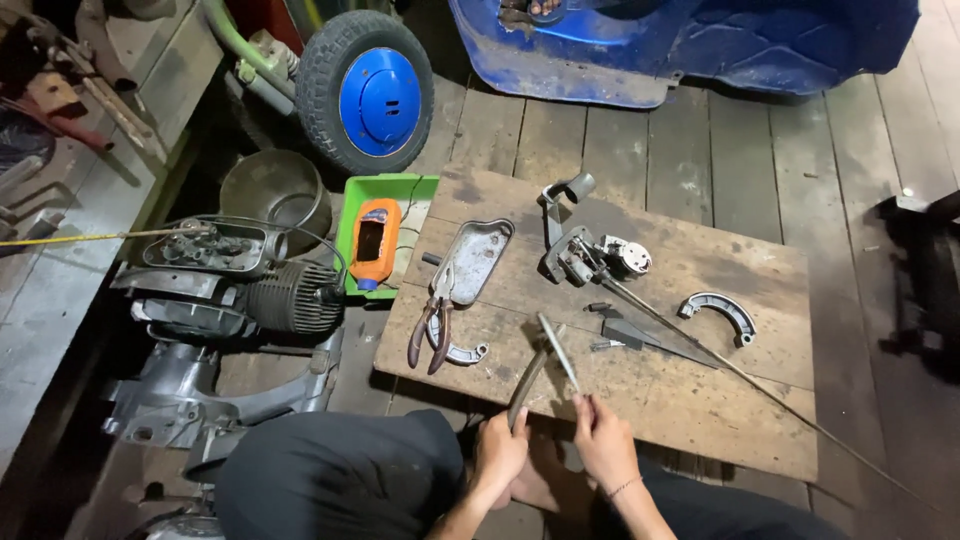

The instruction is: The person sits cross-legged on the floor and uses a wire brush to scrub a curved metal part held in their left hand. They repeatedly brush the surface of the part, turning it over to clean different sides, while various tools and parts lie on a wooden board nearby.

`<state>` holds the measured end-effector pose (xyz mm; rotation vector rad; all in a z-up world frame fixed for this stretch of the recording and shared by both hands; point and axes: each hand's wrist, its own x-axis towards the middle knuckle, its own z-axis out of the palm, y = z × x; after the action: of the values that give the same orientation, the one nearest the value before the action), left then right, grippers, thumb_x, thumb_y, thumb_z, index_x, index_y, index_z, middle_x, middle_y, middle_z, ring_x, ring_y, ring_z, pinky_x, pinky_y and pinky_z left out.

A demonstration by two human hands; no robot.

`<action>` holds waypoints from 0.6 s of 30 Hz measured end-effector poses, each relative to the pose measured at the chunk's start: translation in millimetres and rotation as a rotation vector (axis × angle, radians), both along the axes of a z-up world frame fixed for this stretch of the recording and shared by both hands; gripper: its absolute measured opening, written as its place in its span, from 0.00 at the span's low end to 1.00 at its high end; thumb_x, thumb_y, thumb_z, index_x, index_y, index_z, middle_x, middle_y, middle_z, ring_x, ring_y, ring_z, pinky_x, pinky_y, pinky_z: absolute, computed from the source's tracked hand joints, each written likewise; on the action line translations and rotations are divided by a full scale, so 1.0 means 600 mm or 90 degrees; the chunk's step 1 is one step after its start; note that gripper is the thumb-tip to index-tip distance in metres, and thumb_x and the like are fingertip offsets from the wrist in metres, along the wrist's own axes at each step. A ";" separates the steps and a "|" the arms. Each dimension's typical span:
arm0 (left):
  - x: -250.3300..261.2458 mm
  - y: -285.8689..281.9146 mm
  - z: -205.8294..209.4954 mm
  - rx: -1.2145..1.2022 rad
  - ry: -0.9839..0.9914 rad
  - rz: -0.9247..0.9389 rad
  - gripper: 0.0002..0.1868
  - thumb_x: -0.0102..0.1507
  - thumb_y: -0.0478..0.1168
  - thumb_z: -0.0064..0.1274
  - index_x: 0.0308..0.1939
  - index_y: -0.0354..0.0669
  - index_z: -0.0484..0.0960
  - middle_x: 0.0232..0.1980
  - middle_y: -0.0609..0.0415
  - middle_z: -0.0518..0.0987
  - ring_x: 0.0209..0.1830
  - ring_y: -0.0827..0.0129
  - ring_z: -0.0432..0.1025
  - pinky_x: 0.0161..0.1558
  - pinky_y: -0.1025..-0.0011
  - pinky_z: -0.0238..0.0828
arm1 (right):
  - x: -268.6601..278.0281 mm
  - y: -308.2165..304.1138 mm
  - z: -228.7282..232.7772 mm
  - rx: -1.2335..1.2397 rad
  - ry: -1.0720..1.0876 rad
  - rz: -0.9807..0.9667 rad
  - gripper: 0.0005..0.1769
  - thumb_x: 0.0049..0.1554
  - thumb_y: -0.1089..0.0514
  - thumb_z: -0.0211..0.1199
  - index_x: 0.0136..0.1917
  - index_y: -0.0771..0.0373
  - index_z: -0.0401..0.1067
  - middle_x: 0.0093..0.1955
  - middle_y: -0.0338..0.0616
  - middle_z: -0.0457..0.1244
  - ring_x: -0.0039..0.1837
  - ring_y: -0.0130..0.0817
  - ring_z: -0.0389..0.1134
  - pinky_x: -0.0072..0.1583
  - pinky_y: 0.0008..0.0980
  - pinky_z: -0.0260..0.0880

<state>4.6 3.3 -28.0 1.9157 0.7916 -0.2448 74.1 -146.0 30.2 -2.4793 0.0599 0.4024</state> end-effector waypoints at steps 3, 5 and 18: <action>-0.002 0.001 0.010 0.046 -0.003 -0.004 0.16 0.67 0.50 0.49 0.37 0.46 0.86 0.29 0.46 0.84 0.25 0.45 0.74 0.31 0.53 0.69 | 0.001 -0.004 0.001 0.087 -0.013 -0.045 0.18 0.62 0.51 0.58 0.38 0.65 0.75 0.23 0.42 0.60 0.26 0.32 0.55 0.33 0.33 0.58; -0.003 -0.003 -0.021 0.057 -0.016 0.000 0.17 0.67 0.51 0.48 0.38 0.46 0.86 0.31 0.45 0.84 0.26 0.43 0.75 0.32 0.52 0.70 | -0.031 -0.008 0.000 0.081 -0.028 -0.026 0.17 0.62 0.52 0.58 0.37 0.64 0.74 0.23 0.42 0.60 0.26 0.33 0.56 0.33 0.34 0.59; -0.001 -0.002 -0.018 0.045 -0.030 -0.006 0.18 0.67 0.50 0.49 0.35 0.42 0.86 0.31 0.47 0.85 0.27 0.46 0.77 0.32 0.55 0.72 | 0.026 0.011 -0.035 0.031 -0.010 -0.068 0.21 0.65 0.45 0.53 0.40 0.62 0.72 0.27 0.48 0.64 0.29 0.42 0.62 0.37 0.39 0.63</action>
<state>3.9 2.3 -38.6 1.9853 0.7685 -0.1787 89.8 -139.6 9.2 -2.4181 0.1732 0.3347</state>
